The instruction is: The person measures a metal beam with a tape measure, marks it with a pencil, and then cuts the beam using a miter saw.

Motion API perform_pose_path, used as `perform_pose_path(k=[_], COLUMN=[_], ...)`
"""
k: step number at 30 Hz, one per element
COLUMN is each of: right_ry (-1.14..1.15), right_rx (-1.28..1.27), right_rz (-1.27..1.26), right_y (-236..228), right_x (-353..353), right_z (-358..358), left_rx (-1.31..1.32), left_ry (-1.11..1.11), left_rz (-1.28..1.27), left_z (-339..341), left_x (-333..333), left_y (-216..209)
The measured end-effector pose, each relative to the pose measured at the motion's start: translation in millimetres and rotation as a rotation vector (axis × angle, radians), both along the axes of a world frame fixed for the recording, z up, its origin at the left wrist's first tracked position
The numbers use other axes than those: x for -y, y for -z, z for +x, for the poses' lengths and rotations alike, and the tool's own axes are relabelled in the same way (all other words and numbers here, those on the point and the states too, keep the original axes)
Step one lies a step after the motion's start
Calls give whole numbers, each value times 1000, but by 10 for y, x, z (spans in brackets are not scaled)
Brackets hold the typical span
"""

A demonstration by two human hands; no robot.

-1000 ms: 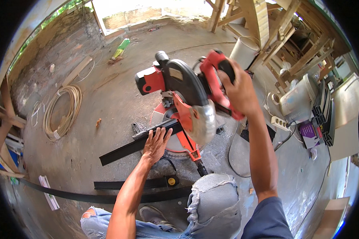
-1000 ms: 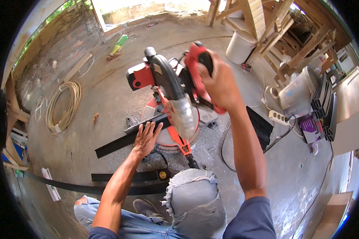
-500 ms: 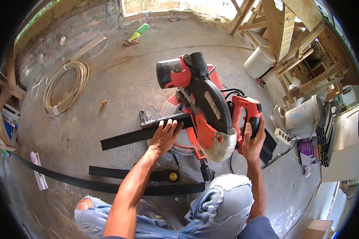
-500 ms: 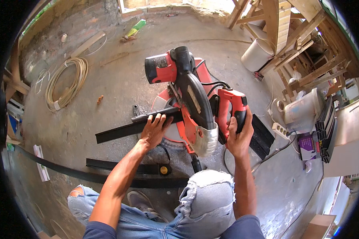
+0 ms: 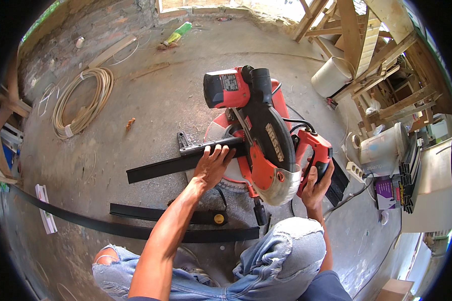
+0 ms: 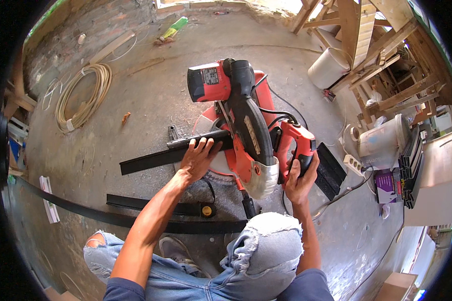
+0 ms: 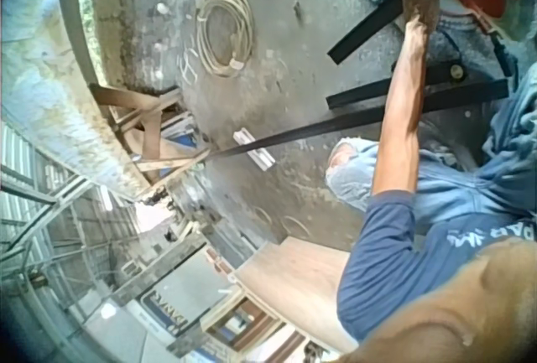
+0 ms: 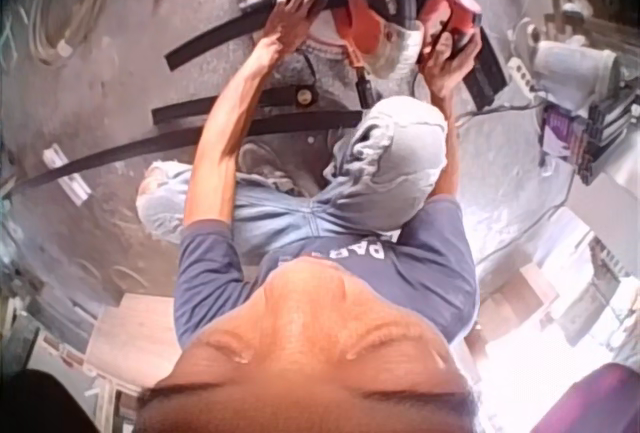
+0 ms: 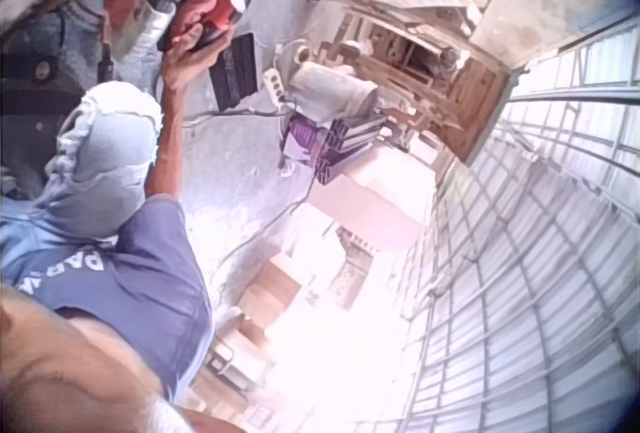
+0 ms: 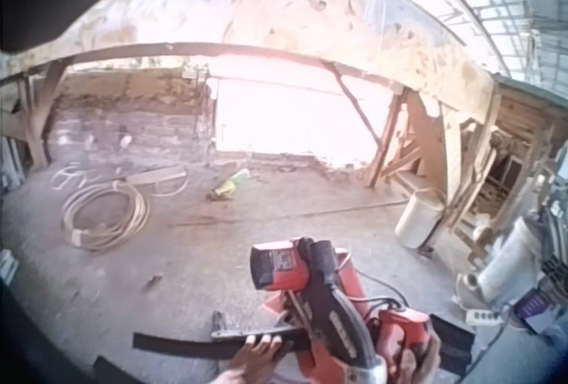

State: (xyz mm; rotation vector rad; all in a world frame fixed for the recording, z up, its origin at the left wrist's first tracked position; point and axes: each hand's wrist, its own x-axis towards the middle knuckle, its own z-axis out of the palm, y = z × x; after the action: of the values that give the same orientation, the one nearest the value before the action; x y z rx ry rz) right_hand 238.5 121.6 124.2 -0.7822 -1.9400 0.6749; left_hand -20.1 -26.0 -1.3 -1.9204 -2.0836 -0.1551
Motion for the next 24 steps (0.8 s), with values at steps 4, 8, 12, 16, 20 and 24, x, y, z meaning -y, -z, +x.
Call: perform_pose_path(k=[4,8,12,16,20,24], right_ry=[-32,-85,-146,-163,-211,-263], right_rx=[-19,-71,-75,-100,-197,-116], right_rz=[-38,-159,-245,-417,-476,-497], right_y=[-9,-104,-304,-513,-564,-732], right_x=[-6,13,-75,-161,-201,-281], right_z=[2,-16,38,-58,-192,-291], left_rx=[7,-10,73,316,318,314], left_ry=[-8,-47,-96,-206,-188,-216], left_rz=[-23,22,132,203,177,156], left_z=[11,21,71,51,64,75], left_x=[-44,-38,-25,-14,-24,-40], left_y=[13,78,78,-16,-32,-49])
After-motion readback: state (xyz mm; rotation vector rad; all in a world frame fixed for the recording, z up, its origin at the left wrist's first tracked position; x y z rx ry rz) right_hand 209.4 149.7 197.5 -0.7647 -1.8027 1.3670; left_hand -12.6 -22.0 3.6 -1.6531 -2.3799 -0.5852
